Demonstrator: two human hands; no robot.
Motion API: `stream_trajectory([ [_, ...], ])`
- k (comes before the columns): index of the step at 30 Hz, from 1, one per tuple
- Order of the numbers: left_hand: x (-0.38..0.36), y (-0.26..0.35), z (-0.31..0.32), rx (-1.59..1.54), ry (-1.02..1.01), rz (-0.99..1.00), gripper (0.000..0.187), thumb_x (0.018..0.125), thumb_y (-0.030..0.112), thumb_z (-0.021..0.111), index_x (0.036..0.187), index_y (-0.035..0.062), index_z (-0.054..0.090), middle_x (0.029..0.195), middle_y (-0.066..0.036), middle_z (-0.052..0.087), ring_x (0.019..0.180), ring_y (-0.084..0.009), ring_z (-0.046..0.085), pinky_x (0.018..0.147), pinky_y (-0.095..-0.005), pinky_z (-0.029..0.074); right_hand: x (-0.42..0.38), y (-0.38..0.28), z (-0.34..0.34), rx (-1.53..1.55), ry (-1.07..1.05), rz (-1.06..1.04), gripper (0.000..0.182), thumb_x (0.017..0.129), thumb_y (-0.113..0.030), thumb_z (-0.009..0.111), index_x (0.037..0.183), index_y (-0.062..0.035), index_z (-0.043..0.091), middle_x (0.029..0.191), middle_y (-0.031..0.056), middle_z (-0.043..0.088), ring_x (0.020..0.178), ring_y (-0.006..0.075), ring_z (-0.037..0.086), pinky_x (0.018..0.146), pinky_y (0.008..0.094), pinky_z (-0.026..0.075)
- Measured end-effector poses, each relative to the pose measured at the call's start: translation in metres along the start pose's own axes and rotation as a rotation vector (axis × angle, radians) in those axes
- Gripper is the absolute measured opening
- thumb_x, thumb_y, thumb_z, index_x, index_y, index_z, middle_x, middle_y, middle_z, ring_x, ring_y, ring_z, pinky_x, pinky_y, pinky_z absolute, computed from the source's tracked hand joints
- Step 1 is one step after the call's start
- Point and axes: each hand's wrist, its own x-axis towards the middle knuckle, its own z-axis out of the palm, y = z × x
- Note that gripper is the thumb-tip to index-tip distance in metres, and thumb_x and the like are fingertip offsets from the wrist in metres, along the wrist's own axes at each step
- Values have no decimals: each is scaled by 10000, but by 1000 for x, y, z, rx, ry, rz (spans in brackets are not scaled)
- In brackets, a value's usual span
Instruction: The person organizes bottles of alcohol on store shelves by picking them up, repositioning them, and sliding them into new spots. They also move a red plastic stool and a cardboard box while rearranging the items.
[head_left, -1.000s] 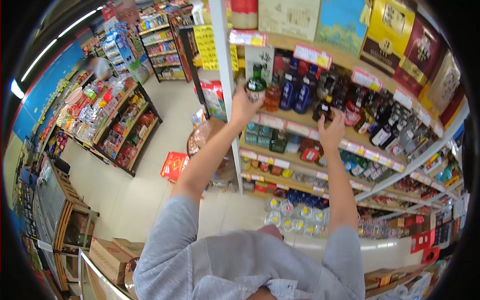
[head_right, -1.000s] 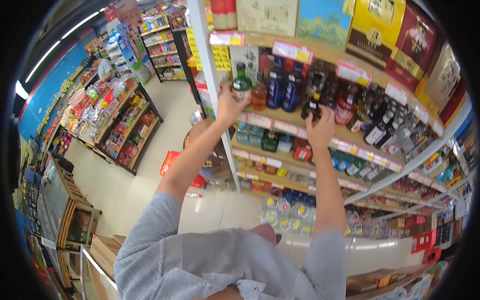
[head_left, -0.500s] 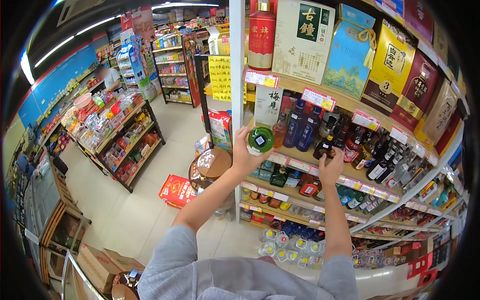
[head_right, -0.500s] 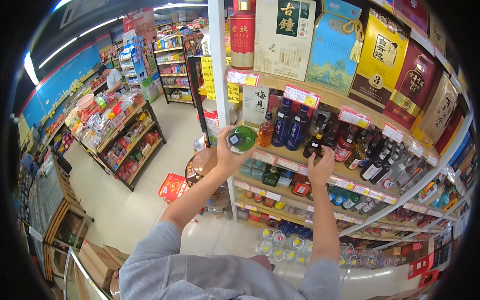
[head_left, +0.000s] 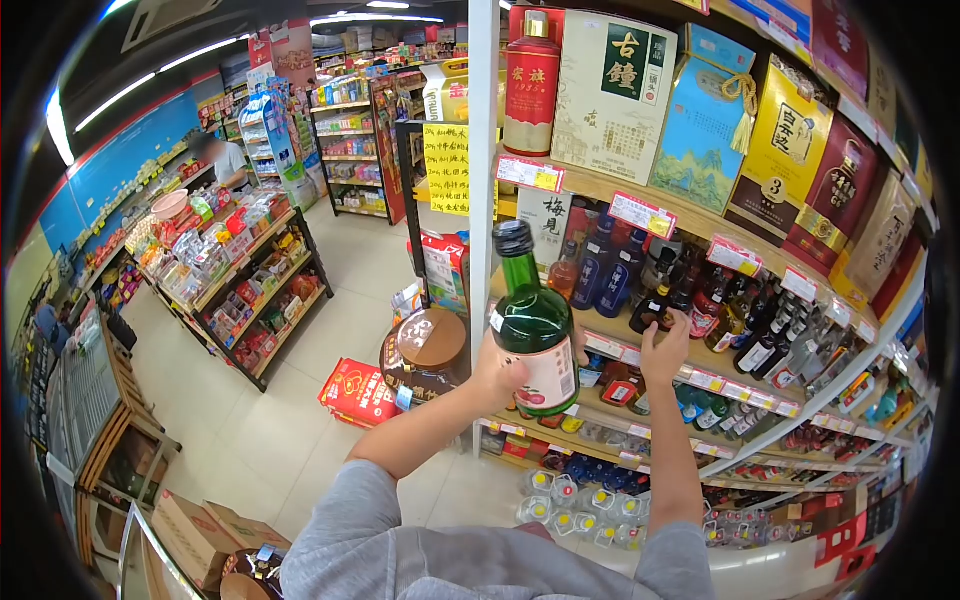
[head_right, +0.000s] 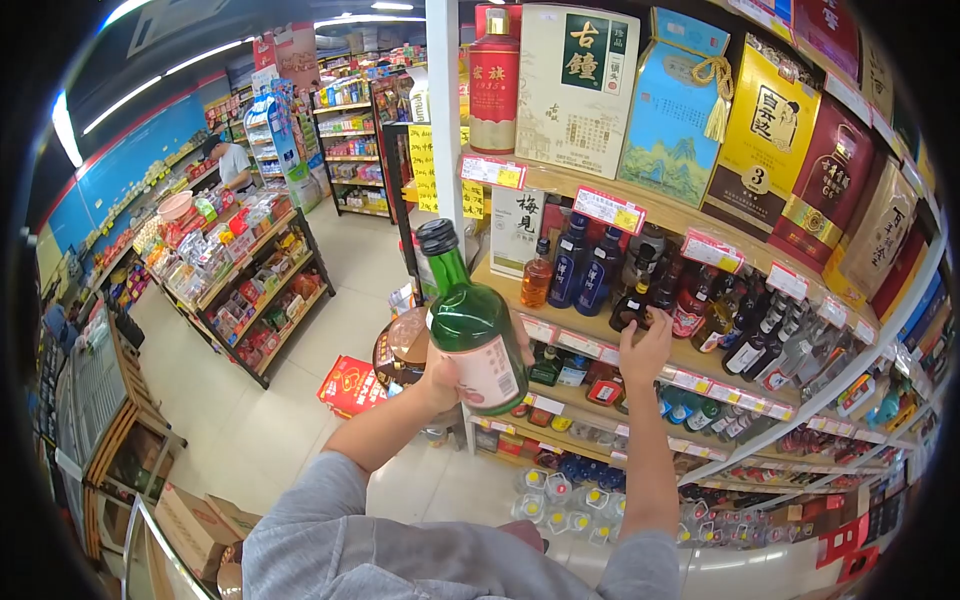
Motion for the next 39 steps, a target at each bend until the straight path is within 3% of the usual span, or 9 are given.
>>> stream_trajectory([
  [1,-1,0,1,78,-29,-9,1061,783,853,729,1431,48,491,1220,-160,641,1116,-290,696,940,-429,593,0,-1,0,11,-10,15,423,897,-98,715,1291,-26,576,1233,191,616,1026,379,634,920,482,516],
  [4,-3,-6,3,-31,-29,-103,1078,856,927,531,1469,42,470,1228,-139,636,1104,-273,701,955,-414,590,0,-2,-2,23,-26,30,420,901,-93,710,1293,-24,575,1230,190,613,1021,375,628,925,479,512],
  [5,-3,-12,3,2,-12,-99,1070,914,937,358,1496,48,472,1258,-147,662,1068,-276,720,927,-414,605,-1,2,0,15,-21,17,422,904,-86,707,1299,-22,574,1233,189,608,1015,369,619,929,472,507],
  [8,-1,-21,1,-67,221,-342,1035,946,910,324,1509,57,486,1285,-167,688,1027,-292,740,867,-428,621,-1,0,-1,10,-27,16,418,908,-80,702,1302,-21,574,1232,189,604,1005,361,612,931,465,502],
  [13,8,-22,-6,-314,168,-469,697,1041,571,407,1453,30,560,1274,-167,713,1047,-312,750,887,-440,632,1,-3,-3,-3,-18,10,397,896,-102,712,1265,-25,585,1201,180,621,1008,370,637,906,475,522],
  [22,10,-5,2,-263,259,-457,892,1018,783,411,1499,43,539,1313,-170,712,1096,-329,743,954,-497,624,-1,0,1,-40,-43,29,359,919,-125,692,1253,-28,605,1139,188,636,1054,394,653,919,482,529],
  [28,24,9,10,-294,249,-224,818,1068,705,398,1506,23,510,1352,-213,681,1156,-442,714,1058,-599,572,0,-3,1,-17,-40,18,370,911,-131,703,1253,-29,603,1141,168,638,984,360,650,884,469,528],
  [32,23,6,5,-325,168,-203,706,1094,651,429,1437,50,571,1214,-138,745,1058,-283,768,925,-427,641,-2,1,3,-16,-33,13,370,912,-134,704,1252,-30,604,1137,164,640,982,359,651,875,468,531],
  [39,21,14,12,-145,238,-179,720,1061,664,508,1393,30,584,1160,-149,751,1001,-259,781,849,-388,657,-2,2,4,-22,-40,-6,362,909,-128,708,1243,-29,607,1149,157,639,985,342,658,885,465,532],
])
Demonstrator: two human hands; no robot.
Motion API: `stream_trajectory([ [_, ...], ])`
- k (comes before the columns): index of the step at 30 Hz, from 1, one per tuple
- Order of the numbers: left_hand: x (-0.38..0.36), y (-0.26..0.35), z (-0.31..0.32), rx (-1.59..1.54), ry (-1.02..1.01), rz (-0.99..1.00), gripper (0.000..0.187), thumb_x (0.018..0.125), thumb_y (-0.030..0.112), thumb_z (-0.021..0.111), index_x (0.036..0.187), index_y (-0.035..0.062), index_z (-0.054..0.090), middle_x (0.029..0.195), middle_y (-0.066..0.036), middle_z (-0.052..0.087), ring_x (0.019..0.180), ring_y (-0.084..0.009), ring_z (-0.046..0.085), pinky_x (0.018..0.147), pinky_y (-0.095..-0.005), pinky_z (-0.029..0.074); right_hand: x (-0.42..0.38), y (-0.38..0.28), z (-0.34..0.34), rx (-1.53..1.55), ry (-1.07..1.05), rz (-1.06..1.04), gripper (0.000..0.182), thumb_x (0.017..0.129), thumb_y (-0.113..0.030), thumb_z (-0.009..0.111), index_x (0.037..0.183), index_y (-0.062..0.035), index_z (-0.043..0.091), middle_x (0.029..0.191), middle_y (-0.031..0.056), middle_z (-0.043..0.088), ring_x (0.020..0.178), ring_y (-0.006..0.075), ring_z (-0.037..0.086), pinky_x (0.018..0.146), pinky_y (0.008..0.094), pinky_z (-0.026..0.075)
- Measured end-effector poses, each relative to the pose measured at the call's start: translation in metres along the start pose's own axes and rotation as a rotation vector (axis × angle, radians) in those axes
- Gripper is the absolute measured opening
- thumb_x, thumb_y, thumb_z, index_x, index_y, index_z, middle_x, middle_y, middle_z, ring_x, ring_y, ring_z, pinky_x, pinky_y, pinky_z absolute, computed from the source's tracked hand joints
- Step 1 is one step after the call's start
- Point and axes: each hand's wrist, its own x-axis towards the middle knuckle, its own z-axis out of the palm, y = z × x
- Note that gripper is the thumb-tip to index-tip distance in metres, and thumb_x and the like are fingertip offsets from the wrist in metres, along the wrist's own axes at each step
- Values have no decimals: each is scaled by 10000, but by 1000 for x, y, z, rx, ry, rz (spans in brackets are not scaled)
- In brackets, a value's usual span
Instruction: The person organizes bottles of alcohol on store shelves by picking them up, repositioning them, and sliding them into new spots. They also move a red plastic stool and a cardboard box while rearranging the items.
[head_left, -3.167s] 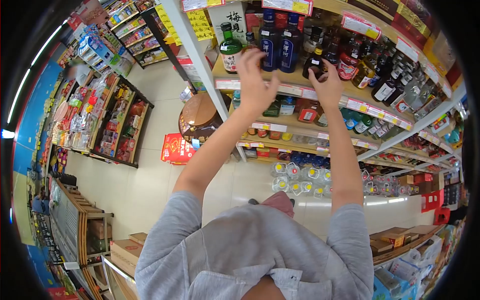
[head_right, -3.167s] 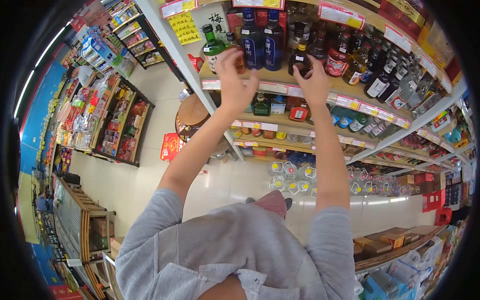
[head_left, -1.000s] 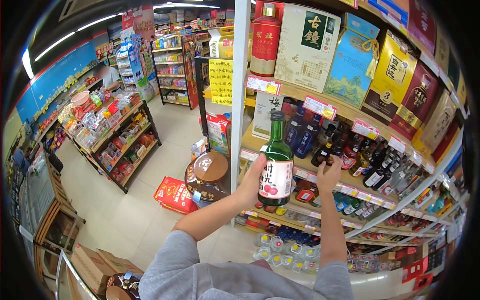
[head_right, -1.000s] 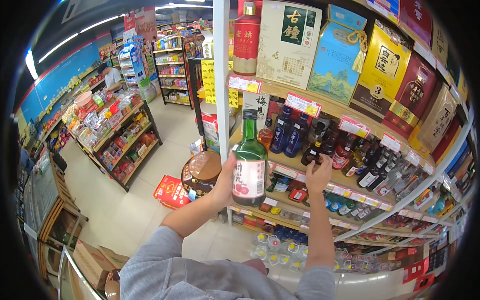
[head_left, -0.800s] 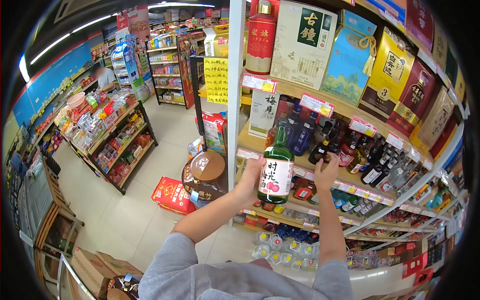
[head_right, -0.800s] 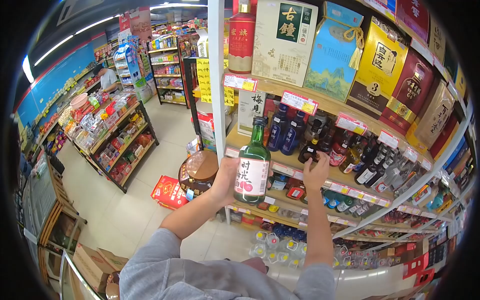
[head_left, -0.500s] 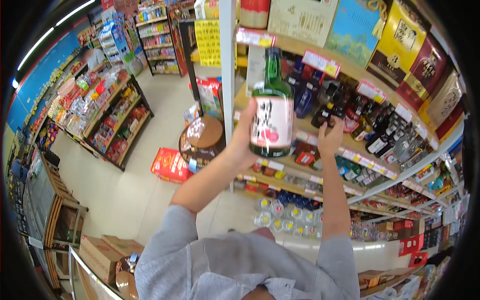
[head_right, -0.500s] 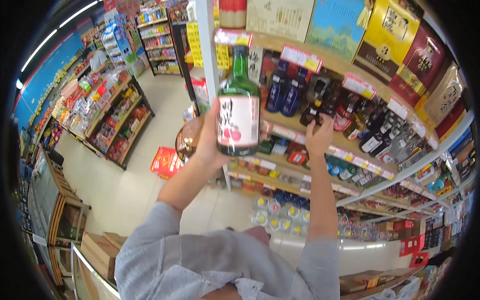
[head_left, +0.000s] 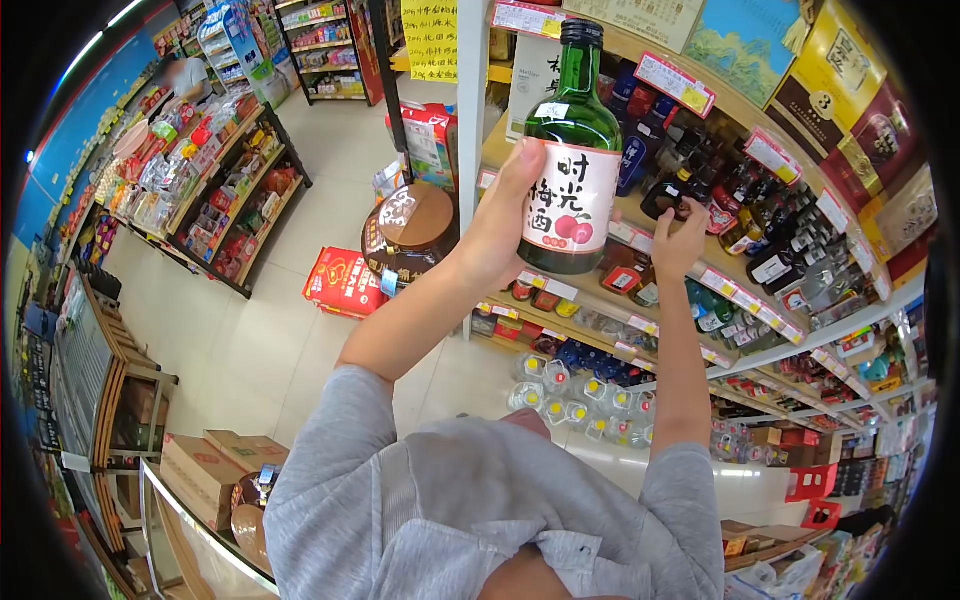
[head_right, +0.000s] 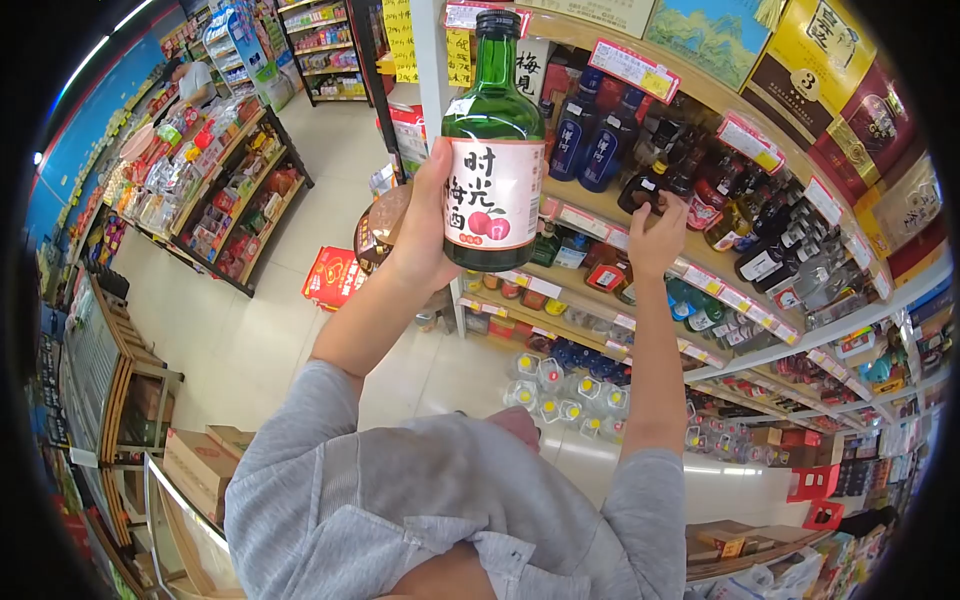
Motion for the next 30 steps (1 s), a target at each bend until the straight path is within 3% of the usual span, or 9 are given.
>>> stream_trajectory([
  [4,3,-12,-20,-10,-64,-49,650,1058,618,560,1333,30,608,1127,-133,754,955,-217,777,830,-359,649,-3,2,1,0,-11,16,353,922,-115,697,1252,-26,606,1125,162,633,994,337,649,899,457,523],
  [5,1,-19,-29,100,-18,-65,951,992,796,473,1468,-25,531,1187,-215,745,1040,-289,768,899,-427,639,-2,6,3,19,5,-7,352,933,-112,690,1262,-23,603,1106,164,626,995,335,636,905,454,512],
  [8,6,-35,-47,131,-67,42,696,927,360,836,1441,32,500,1297,-90,683,1159,-155,668,1022,-347,545,-2,7,2,31,6,-10,361,924,-92,690,1267,-16,606,1139,178,635,1008,347,648,911,447,523],
  [11,14,-28,-29,388,-42,177,845,840,334,915,1490,18,478,1290,-110,687,1176,-163,655,1044,-349,520,-2,6,2,56,-13,34,361,919,-77,686,1264,-8,606,1184,189,636,1012,360,645,918,456,524],
  [15,28,-39,-50,609,104,71,867,803,295,939,1479,4,481,1280,-135,692,1181,-190,664,1034,-363,524,-1,-1,-2,42,14,27,333,936,-63,673,1258,-9,605,1146,173,620,993,344,636,919,437,516],
  [17,50,-55,-80,920,151,340,860,787,259,951,1458,4,478,1265,-128,692,1134,-202,694,983,-377,565,-4,1,-5,32,-13,40,335,938,-62,670,1261,-7,599,1131,173,615,988,349,633,914,444,514],
  [22,76,-62,-112,1005,187,382,827,825,241,917,1465,-24,466,1252,-168,684,1112,-215,695,942,-355,571,1,-6,-6,73,2,31,340,938,-54,659,1267,-9,589,1108,176,609,991,355,628,910,460,508],
  [25,77,-51,-108,1033,204,246,826,847,237,901,1476,-34,438,1271,-189,665,1148,-254,680,985,-380,550,0,-3,-2,65,8,39,338,934,-52,658,1263,-6,590,1105,179,608,1000,354,627,917,458,504],
  [30,91,-79,-128,1090,300,356,793,889,221,868,1467,-57,401,1325,-232,629,1247,-324,633,1083,-420,484,-2,-4,-4,84,5,52,332,928,-47,658,1250,-2,595,1095,177,607,989,352,621,912,458,501],
])
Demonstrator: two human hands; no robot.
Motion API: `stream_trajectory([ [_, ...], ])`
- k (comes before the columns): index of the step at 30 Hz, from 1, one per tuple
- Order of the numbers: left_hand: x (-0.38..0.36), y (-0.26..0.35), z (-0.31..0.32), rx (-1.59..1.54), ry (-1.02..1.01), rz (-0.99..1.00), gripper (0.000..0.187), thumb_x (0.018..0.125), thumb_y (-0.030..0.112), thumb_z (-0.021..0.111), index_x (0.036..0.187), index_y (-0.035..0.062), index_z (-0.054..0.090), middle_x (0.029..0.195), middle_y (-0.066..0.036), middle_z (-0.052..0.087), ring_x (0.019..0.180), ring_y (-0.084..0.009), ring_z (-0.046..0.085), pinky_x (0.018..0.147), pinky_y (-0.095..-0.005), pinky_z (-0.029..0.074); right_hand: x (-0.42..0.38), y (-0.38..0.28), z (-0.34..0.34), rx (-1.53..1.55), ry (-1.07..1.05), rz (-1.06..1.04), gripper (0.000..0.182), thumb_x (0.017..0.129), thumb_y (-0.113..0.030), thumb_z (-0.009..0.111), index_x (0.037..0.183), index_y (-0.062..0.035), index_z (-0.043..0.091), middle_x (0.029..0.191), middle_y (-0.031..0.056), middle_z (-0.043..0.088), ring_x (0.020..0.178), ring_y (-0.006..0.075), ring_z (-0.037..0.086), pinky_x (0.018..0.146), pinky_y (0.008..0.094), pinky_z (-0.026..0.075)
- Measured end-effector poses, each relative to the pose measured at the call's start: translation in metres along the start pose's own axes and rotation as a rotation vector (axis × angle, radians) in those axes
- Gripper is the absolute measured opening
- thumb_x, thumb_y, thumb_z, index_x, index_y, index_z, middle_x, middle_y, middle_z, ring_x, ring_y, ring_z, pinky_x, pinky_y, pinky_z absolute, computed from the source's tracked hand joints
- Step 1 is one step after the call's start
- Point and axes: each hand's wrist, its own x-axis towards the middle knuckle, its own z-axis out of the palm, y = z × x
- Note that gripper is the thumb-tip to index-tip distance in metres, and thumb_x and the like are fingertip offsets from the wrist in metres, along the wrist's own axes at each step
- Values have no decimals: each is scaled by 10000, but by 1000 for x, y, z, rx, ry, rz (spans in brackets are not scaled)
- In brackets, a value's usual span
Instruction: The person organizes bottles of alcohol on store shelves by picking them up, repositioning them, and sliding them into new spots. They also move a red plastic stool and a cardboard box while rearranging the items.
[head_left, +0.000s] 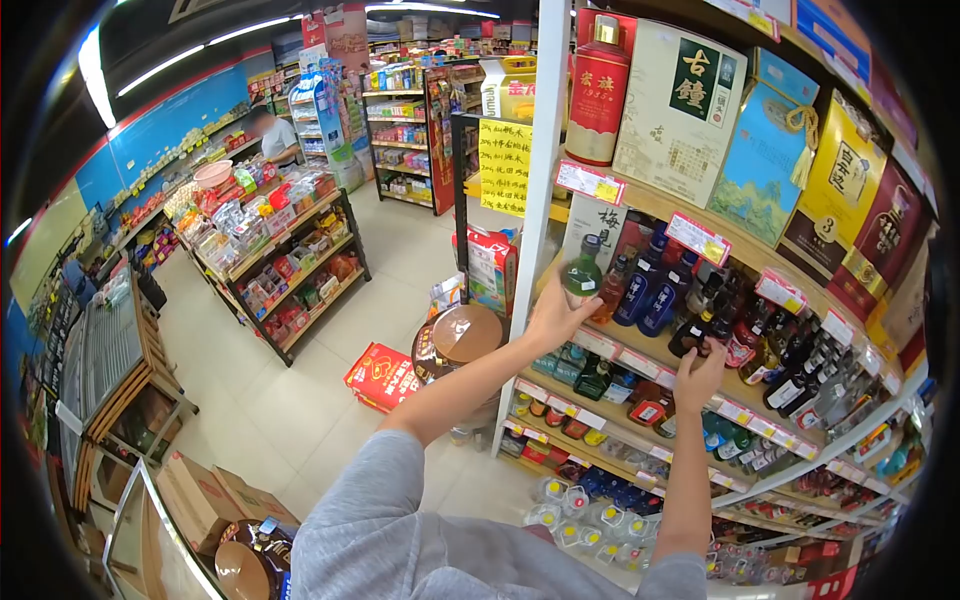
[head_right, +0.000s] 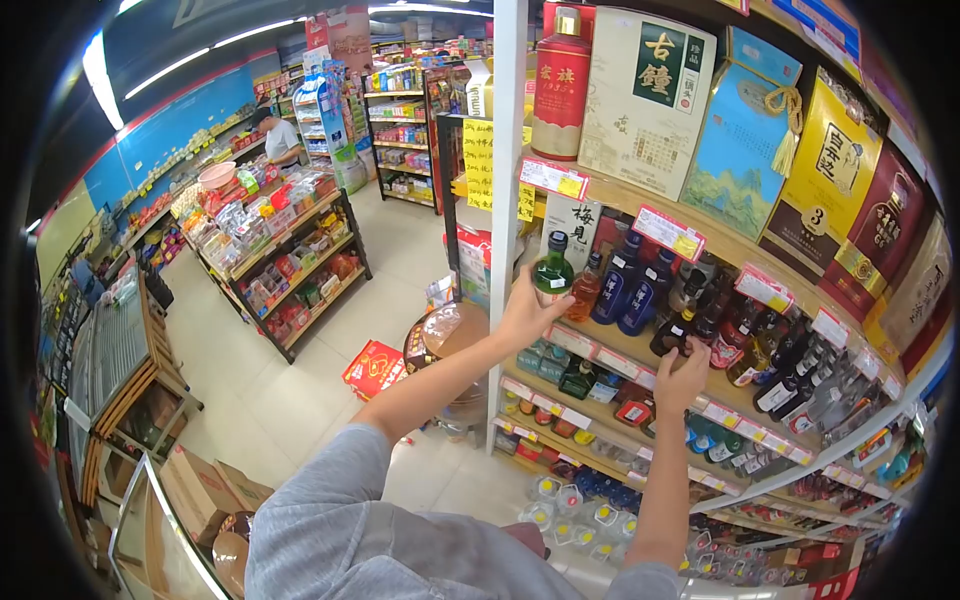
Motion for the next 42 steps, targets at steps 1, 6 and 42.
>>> stream_trajectory([
  [1,3,-7,3,-44,11,-21,789,894,218,863,1464,-63,395,1335,-238,623,1271,-333,620,1102,-426,470,1,0,0,4,1,2,331,926,-46,659,1248,-2,596,1092,176,607,985,351,619,910,458,501],
  [6,14,-28,11,13,12,-28,860,915,222,836,1509,-107,308,1346,-268,610,1273,-348,623,1103,-415,471,1,1,0,-3,3,-12,333,921,-43,662,1244,1,595,1078,171,604,976,343,615,904,454,501],
  [42,28,-48,2,136,-20,1,819,879,188,834,1488,-77,355,1398,-312,524,1321,-455,536,1129,-489,434,1,4,2,-39,0,-14,346,889,-69,682,1222,-11,604,1044,149,624,945,322,631,877,456,507],
])
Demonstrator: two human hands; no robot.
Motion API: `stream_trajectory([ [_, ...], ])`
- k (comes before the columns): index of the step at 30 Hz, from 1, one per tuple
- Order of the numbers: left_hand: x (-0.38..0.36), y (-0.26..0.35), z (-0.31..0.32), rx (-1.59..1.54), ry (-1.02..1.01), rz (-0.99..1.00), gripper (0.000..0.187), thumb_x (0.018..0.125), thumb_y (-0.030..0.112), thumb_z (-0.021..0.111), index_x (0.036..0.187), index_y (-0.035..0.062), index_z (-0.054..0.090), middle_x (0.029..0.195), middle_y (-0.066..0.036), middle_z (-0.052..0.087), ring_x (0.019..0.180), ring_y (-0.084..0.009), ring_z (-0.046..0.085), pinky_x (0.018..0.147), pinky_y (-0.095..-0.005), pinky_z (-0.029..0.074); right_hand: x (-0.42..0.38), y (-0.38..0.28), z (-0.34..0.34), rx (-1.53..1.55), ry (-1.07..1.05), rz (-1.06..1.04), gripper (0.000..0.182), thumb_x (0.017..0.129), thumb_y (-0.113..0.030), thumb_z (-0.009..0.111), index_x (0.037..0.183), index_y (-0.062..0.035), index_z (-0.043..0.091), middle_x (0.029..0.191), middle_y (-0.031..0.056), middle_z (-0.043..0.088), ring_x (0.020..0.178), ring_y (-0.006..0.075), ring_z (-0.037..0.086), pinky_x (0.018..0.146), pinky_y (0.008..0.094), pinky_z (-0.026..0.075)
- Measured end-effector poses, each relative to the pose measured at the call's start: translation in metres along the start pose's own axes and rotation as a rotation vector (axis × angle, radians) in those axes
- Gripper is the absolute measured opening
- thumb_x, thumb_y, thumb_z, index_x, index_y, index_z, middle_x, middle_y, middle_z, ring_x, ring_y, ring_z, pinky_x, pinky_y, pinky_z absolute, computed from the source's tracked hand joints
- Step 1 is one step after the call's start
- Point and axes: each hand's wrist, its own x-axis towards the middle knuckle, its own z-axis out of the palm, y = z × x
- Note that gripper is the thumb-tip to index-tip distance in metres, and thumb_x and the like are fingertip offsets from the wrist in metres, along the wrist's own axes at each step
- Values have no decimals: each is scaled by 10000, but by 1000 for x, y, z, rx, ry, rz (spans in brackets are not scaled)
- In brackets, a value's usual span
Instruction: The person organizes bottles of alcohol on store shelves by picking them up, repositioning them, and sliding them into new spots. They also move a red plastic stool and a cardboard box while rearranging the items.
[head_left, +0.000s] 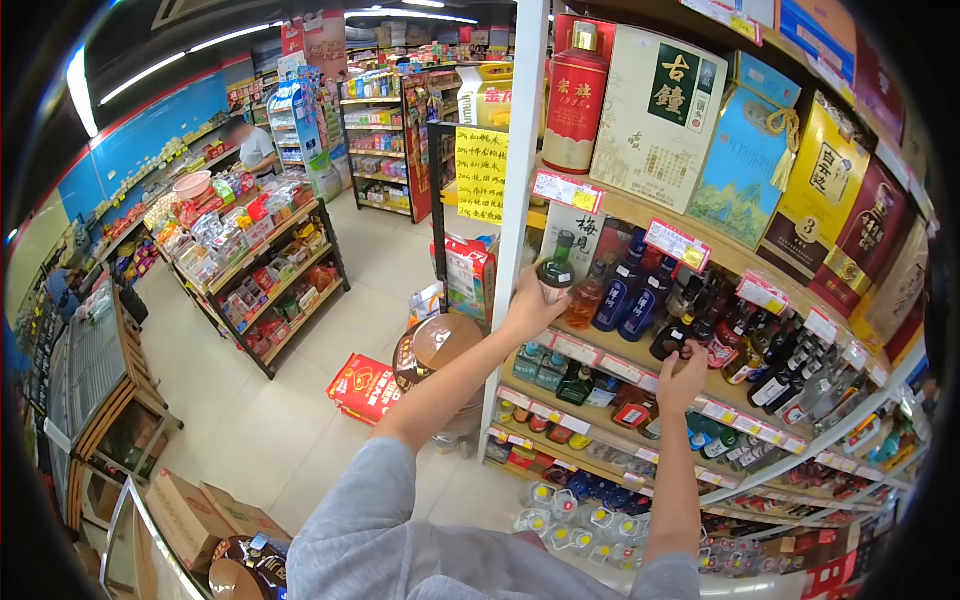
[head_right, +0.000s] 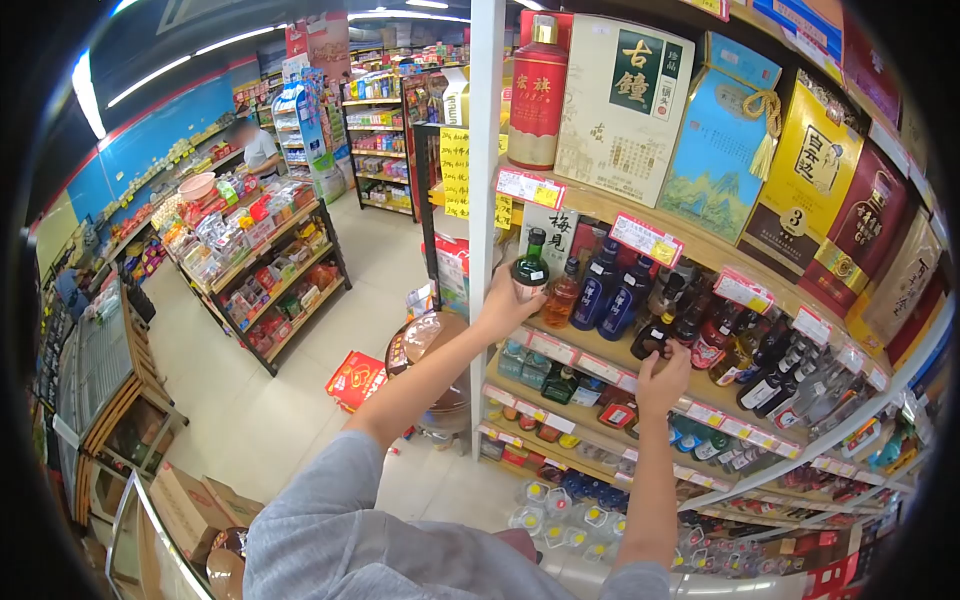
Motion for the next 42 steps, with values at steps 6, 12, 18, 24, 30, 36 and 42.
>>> stream_trajectory([
  [6,-12,4,-1,52,13,12,930,835,99,842,1579,-28,299,1432,-316,525,1360,-483,517,1160,-501,420,-1,0,1,-9,5,-1,353,872,-75,702,1208,-23,605,1020,143,617,936,323,632,864,457,508],
  [12,-9,-3,6,54,32,48,971,807,44,850,1599,-38,294,1430,-310,551,1357,-487,532,1138,-511,444,1,0,2,-21,15,-9,346,866,-87,718,1190,-32,607,1011,136,617,924,327,633,846,460,512],
  [18,-18,25,-3,-14,22,35,909,813,24,810,1575,-53,320,1385,-324,566,1275,-492,583,1086,-491,478,0,0,2,-73,14,-14,309,894,-101,713,1182,-33,625,1001,150,621,949,357,645,859,476,514],
  [24,-26,7,1,244,54,174,802,902,57,783,1556,-88,341,1394,-314,522,1309,-505,523,1122,-519,441,0,2,3,-54,12,-8,321,882,-109,725,1178,-36,623,1003,129,619,932,307,651,845,440,525],
  [30,-24,-3,4,249,63,173,759,922,84,782,1538,-81,372,1394,-292,521,1325,-476,523,1138,-505,439,0,4,3,-43,23,-13,309,880,-116,726,1164,-45,629,1024,112,630,929,291,654,843,430,528],
  [36,-32,33,10,113,238,409,596,930,14,720,1463,-48,460,1371,-240,562,1289,-426,549,1117,-486,437,0,4,3,-18,27,-11,304,879,-114,730,1158,-49,630,1020,109,632,926,288,655,840,430,529],
  [42,16,106,17,274,80,512,480,953,146,759,1355,-14,551,1279,-198,620,1238,-381,605,1018,-456,529,1,3,2,-22,28,-10,301,877,-115,732,1152,-49,630,1008,110,633,919,296,651,825,431,524],
])
